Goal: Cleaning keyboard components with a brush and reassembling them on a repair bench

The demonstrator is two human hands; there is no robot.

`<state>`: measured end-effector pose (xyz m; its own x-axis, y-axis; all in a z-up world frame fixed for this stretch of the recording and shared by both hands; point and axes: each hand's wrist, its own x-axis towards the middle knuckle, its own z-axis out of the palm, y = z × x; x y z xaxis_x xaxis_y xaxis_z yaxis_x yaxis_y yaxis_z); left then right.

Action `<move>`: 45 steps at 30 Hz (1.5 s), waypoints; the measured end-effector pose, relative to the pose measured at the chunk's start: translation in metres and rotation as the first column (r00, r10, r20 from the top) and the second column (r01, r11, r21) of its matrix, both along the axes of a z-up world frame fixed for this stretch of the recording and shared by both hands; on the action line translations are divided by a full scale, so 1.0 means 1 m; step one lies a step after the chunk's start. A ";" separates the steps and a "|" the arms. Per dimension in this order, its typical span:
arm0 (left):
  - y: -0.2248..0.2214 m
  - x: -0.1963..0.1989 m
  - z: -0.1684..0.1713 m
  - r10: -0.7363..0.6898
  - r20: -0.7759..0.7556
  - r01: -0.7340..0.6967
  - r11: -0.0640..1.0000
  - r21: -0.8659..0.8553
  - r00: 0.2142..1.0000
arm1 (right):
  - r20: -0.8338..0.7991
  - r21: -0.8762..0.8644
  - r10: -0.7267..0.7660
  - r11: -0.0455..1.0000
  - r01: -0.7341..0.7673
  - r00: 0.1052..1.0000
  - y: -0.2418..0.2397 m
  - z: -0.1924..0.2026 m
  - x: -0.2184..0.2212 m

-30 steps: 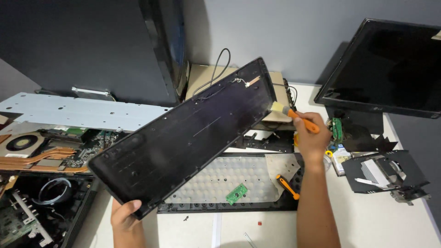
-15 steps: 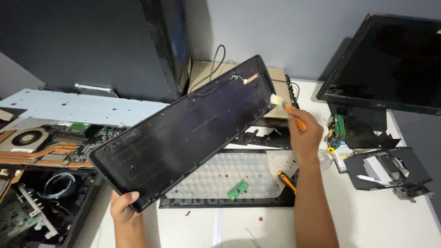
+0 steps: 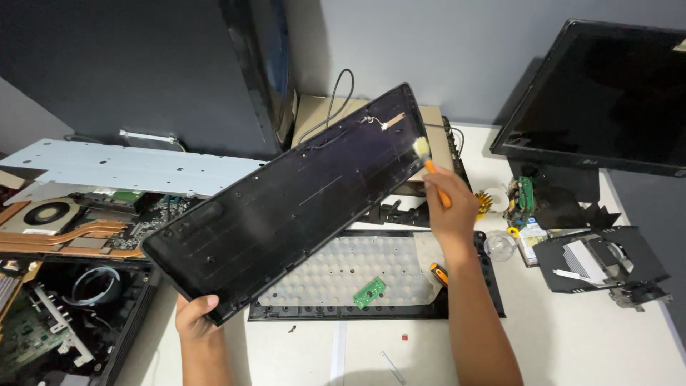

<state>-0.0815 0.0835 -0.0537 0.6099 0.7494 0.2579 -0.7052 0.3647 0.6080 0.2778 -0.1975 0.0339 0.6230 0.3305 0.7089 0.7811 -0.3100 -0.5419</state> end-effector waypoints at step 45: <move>0.005 0.004 0.003 -0.125 0.081 0.116 0.987 0.115 0.989 | 0.387 0.137 0.069 0.982 -0.131 0.920 0.098 0.052 -0.084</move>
